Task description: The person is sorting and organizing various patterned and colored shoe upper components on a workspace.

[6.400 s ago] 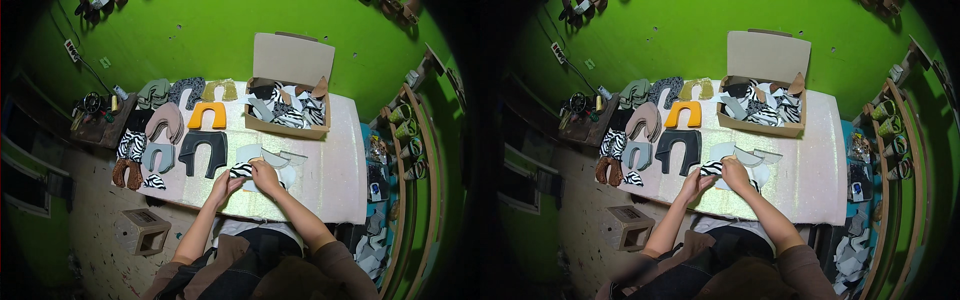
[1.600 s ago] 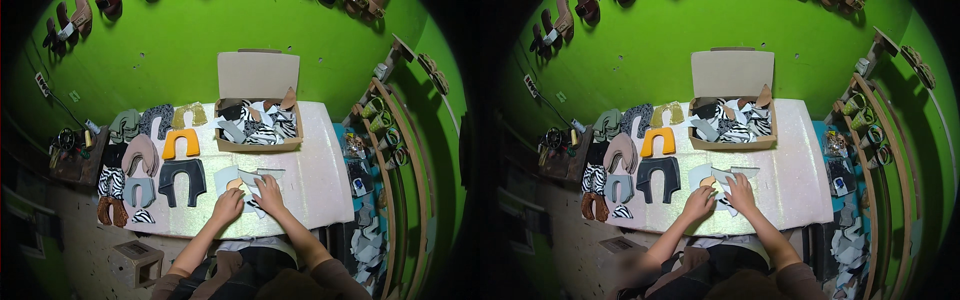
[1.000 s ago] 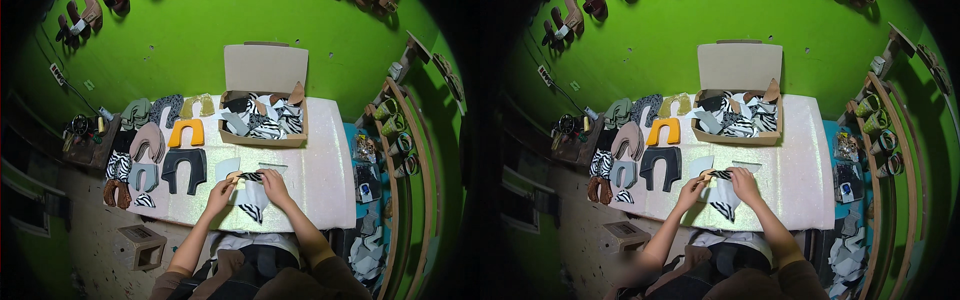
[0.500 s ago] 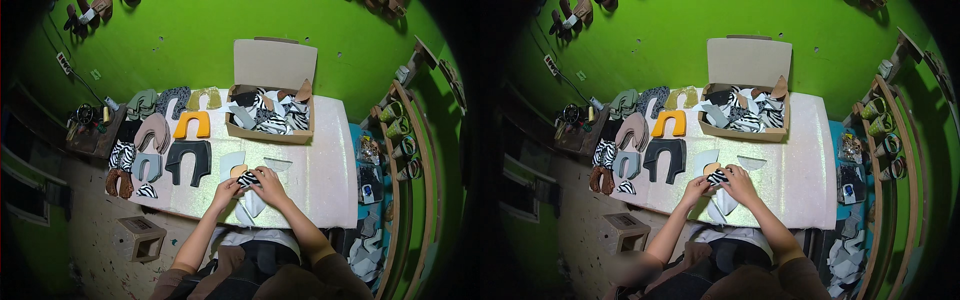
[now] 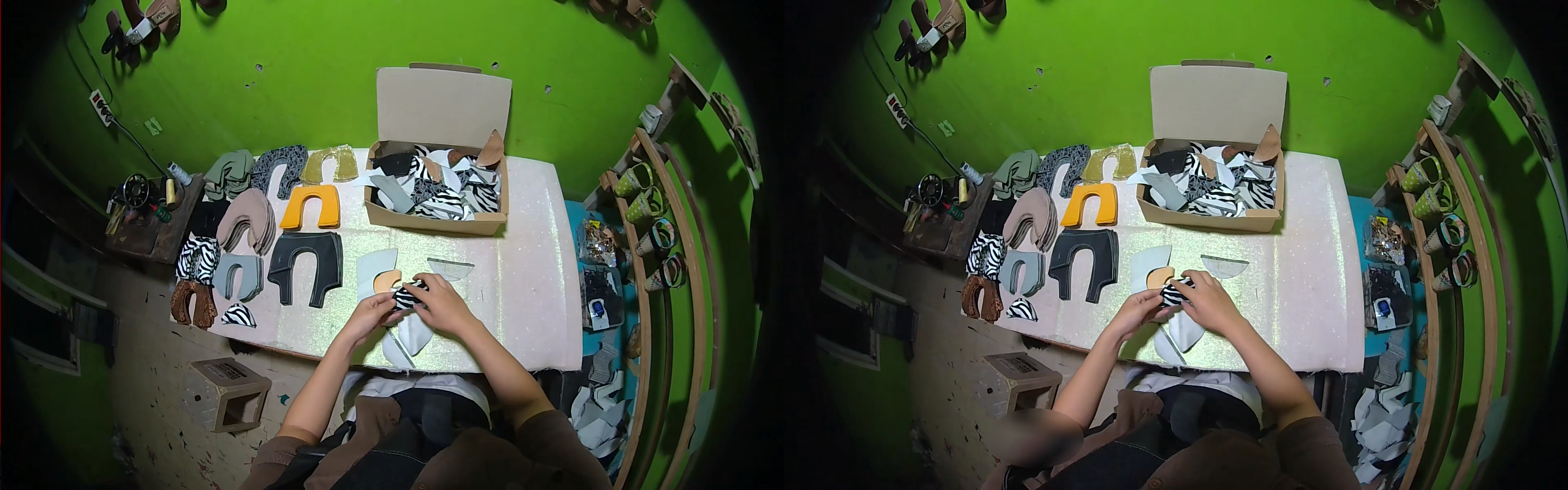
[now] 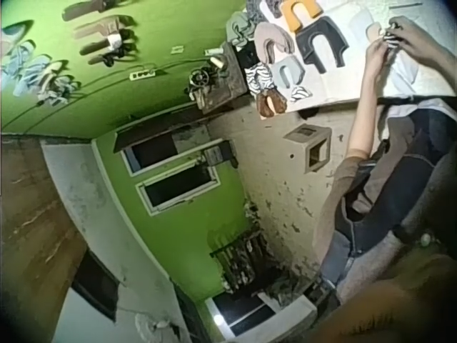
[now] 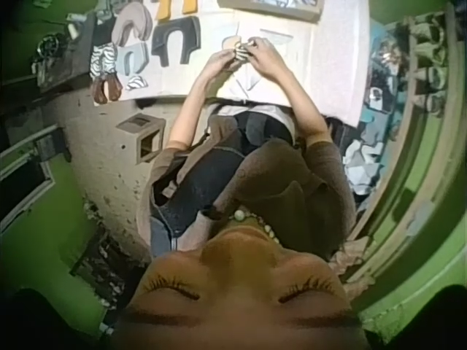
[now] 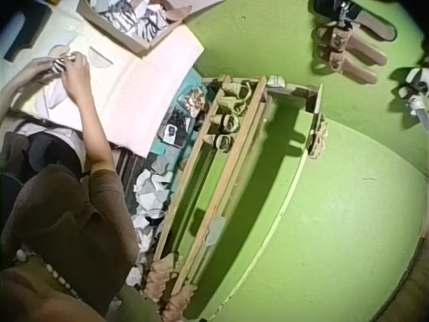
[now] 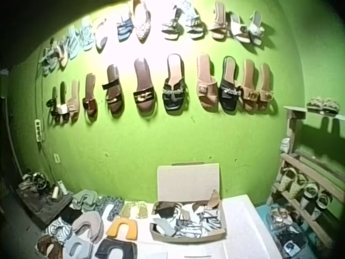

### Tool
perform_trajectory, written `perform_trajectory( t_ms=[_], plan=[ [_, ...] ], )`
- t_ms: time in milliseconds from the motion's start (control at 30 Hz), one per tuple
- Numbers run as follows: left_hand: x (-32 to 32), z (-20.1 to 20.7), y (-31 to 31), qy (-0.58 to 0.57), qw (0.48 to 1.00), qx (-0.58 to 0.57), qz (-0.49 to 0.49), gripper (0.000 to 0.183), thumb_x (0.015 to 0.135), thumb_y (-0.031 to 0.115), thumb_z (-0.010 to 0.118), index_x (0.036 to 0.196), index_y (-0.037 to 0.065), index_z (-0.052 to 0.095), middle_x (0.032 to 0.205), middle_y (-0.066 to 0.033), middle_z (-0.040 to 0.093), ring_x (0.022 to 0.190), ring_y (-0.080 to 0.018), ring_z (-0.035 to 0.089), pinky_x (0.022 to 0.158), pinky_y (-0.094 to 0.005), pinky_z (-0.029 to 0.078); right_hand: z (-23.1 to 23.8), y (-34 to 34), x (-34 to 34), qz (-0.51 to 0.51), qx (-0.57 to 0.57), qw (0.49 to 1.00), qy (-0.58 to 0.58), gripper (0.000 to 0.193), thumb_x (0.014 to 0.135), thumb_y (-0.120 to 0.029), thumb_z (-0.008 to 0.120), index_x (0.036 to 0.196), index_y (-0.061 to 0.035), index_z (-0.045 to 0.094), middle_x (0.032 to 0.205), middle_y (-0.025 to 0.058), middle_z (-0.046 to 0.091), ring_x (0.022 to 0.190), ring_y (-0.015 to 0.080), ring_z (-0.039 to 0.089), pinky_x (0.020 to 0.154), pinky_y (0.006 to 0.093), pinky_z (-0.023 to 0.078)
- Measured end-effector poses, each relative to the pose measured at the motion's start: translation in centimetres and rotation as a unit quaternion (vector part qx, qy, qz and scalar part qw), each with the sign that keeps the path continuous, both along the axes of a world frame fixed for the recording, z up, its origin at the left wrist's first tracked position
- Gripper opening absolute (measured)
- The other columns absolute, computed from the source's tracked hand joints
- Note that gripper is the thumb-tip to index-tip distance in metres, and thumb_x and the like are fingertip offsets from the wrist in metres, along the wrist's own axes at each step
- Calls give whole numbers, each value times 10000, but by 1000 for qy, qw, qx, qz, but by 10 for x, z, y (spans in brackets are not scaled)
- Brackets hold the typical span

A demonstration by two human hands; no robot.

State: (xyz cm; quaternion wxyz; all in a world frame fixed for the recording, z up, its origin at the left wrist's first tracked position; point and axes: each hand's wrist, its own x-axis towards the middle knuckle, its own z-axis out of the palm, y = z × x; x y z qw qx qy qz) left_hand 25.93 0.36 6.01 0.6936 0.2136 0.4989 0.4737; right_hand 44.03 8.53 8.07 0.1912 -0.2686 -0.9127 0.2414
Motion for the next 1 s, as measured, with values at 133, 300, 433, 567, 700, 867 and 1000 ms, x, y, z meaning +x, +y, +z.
perform_trajectory(
  t_ms=[133, 300, 433, 567, 700, 867, 1000],
  plan=[
    [2, -7, 2, 20, 1000, 19, -13, 270, 919, 83, 470, 1162, -29, 503, 997, -68, 601, 856, -117, 610, 760, -211, 493, 0, 0, 0, 4, 13, 1000, -8, 422, 753, -110, 603, 1172, -108, 555, 1161, 125, 486, 1090, 291, 458, 901, 386, 405],
    [7, -9, 4, 53, 998, 23, -14, 291, 880, 64, 538, 1155, -26, 511, 950, -41, 598, 810, -89, 595, 724, -188, 487, 2, -2, 3, 7, 9, 1000, -9, 430, 758, -118, 601, 1185, -112, 549, 1163, 129, 483, 1094, 290, 453, 902, 386, 403],
    [12, -12, -1, 101, 994, 32, -10, 285, 863, 40, 566, 1139, -18, 524, 970, -31, 593, 816, -93, 593, 713, -198, 498, -2, -5, 2, 17, -19, 1000, -7, 430, 762, -126, 602, 1189, -114, 545, 1163, 135, 480, 1099, 293, 446, 906, 384, 402],
    [15, -11, -2, 75, 996, 25, 33, 304, 860, 23, 559, 1158, -20, 518, 948, -40, 608, 770, -89, 590, 687, -199, 498, -7, -4, 2, -14, -67, 997, 19, 439, 772, -161, 618, 1203, -150, 538, 1158, 144, 476, 1095, 312, 457, 922, 396, 394],
    [11, -4, -4, 73, 995, 35, 54, 315, 860, 34, 561, 1167, -17, 514, 927, -54, 617, 752, -85, 595, 679, -197, 497, -4, -1, 1, -56, -279, 956, 71, 519, 772, -155, 631, 1269, -155, 482, 1126, 152, 514, 1035, 304, 526, 899, 357, 422],
    [0, -1, -7, 109, 990, 41, 79, 310, 860, 31, 562, 1160, -33, 516, 915, -54, 623, 742, -78, 588, 666, -189, 484, 0, -2, -16, -58, -320, 938, 118, 506, 769, -47, 615, 1257, -82, 488, 1168, 161, 550, 1055, 239, 550, 894, 310, 435],
    [-16, -4, -15, 107, 986, 48, 117, 301, 858, 21, 561, 1148, -50, 519, 912, -55, 626, 742, -67, 576, 656, -182, 474, -11, -13, -34, -80, -331, 931, 127, 502, 765, -36, 614, 1249, -79, 491, 1172, 160, 547, 1051, 237, 554, 892, 308, 436]
  ],
)
